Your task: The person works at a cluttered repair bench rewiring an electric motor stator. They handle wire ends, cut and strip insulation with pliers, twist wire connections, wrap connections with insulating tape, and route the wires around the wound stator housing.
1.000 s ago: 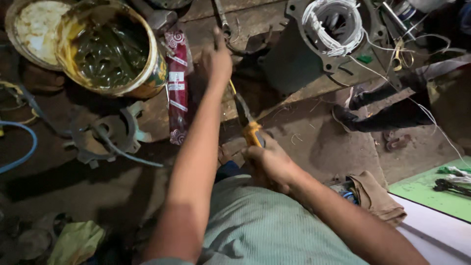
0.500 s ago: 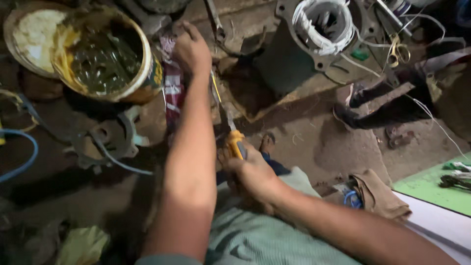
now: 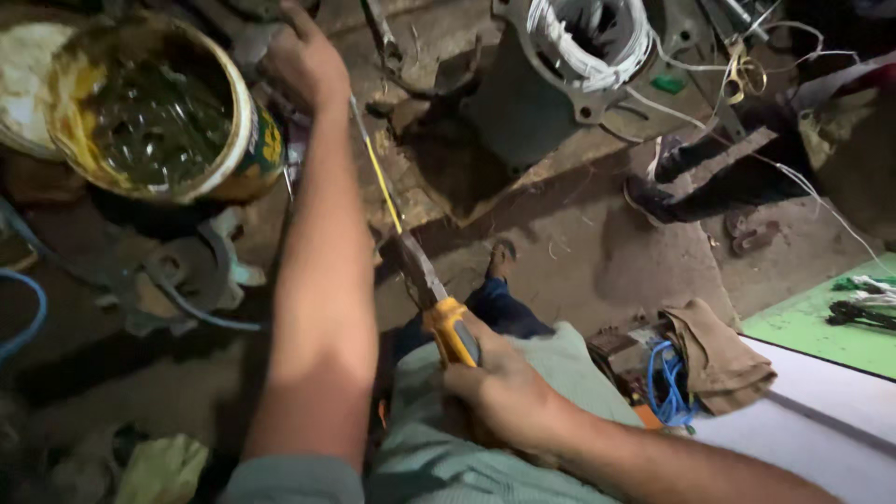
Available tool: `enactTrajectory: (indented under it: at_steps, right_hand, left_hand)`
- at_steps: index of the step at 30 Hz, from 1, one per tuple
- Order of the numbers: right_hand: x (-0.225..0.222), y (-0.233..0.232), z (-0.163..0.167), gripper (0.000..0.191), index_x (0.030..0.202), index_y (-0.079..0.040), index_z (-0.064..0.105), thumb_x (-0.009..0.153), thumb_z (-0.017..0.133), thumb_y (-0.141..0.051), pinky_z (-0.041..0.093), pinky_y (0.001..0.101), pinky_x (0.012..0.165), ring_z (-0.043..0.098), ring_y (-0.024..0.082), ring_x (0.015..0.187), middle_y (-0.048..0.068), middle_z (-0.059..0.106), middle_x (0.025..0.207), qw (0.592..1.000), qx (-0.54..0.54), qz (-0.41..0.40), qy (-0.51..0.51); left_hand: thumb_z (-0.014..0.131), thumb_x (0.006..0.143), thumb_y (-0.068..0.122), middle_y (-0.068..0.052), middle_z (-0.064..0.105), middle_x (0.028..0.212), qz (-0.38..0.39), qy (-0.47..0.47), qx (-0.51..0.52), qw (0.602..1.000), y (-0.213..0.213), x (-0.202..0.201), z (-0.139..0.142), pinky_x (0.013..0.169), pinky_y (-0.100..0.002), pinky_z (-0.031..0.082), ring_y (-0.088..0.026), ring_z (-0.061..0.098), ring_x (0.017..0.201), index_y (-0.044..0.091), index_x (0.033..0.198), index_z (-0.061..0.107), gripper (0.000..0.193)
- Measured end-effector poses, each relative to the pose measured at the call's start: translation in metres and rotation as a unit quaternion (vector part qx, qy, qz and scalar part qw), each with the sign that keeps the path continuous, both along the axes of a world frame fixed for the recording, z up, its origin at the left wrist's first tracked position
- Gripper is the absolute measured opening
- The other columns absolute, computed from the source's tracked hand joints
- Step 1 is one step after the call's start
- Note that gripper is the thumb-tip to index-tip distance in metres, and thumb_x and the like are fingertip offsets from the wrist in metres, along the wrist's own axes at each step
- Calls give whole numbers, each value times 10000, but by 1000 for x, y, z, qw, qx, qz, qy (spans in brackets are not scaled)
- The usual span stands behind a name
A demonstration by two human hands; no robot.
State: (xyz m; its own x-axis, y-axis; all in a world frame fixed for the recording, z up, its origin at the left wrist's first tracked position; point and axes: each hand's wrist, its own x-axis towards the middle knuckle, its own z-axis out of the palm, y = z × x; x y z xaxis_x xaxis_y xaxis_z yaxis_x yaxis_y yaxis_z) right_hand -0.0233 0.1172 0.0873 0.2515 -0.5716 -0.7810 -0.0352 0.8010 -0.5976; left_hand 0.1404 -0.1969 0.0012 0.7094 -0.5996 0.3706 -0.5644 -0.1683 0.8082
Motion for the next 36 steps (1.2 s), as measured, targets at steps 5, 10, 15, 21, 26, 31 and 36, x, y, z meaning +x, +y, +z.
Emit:
enactTrajectory:
  at_steps: [5, 10, 15, 21, 26, 31, 36]
  right_hand:
    - [-48, -12, 3, 583, 1440, -59, 475, 880, 631, -19, 520, 413, 872, 639, 301, 1016, 107, 651, 1125, 940, -312, 141, -5]
    - [-94, -31, 15, 798, 1506, -166, 428, 760, 706, -110, 533, 431, 787, 708, 364, 924, 175, 727, 929, 861, -283, 253, 338]
    - [-106, -19, 15, 744, 1476, -179, 445, 782, 711, -185, 574, 424, 786, 776, 352, 859, 159, 786, 881, 891, -214, 241, 320]
    - [-89, -12, 9, 746, 1501, -157, 425, 812, 706, -211, 540, 477, 813, 685, 442, 1003, 228, 735, 993, 864, -250, 286, 330]
    - [-90, -27, 10, 868, 1547, -134, 346, 774, 736, -200, 514, 507, 848, 641, 468, 1059, 268, 700, 1060, 856, -247, 271, 364]
    - [-110, -41, 19, 856, 1561, -127, 330, 796, 708, -192, 507, 506, 870, 644, 468, 1050, 275, 704, 1040, 858, -210, 300, 360]
    - [-136, -53, 26, 868, 1556, -103, 330, 779, 709, -183, 501, 515, 877, 642, 476, 1040, 291, 694, 1025, 847, -226, 325, 354]
  left_hand:
    - [578, 1034, 569, -112, 552, 608, -229, 346, 55, 908, 5, 30, 13, 493, -409, 360, -297, 546, 539, 67, 759, 590, 572]
    - [740, 992, 368, 12, 590, 838, -436, 510, 65, 738, 54, 68, 41, 553, -257, 427, -112, 543, 665, 131, 1044, 596, 281]
    - [723, 1033, 367, -11, 672, 1033, -407, 379, 43, 830, 101, 37, 17, 795, -272, 520, -101, 605, 926, 14, 1203, 659, 397]
    - [503, 1023, 504, -33, 671, 1155, -92, 504, -115, 851, 69, -15, -7, 869, -417, 527, -266, 639, 986, 67, 1249, 556, 494]
    - [351, 1095, 511, -281, 712, 1112, -20, 193, -64, 979, 46, -39, 5, 875, -467, 493, -457, 639, 1023, -39, 1162, 655, 632]
    - [338, 1104, 532, -305, 719, 1122, 44, 218, -31, 974, 33, -59, 4, 904, -481, 496, -477, 639, 1046, -54, 1140, 661, 671]
    - [342, 1115, 560, -351, 601, 1275, 88, 182, -150, 968, 23, -70, -9, 988, -481, 448, -497, 567, 1172, -106, 1261, 578, 722]
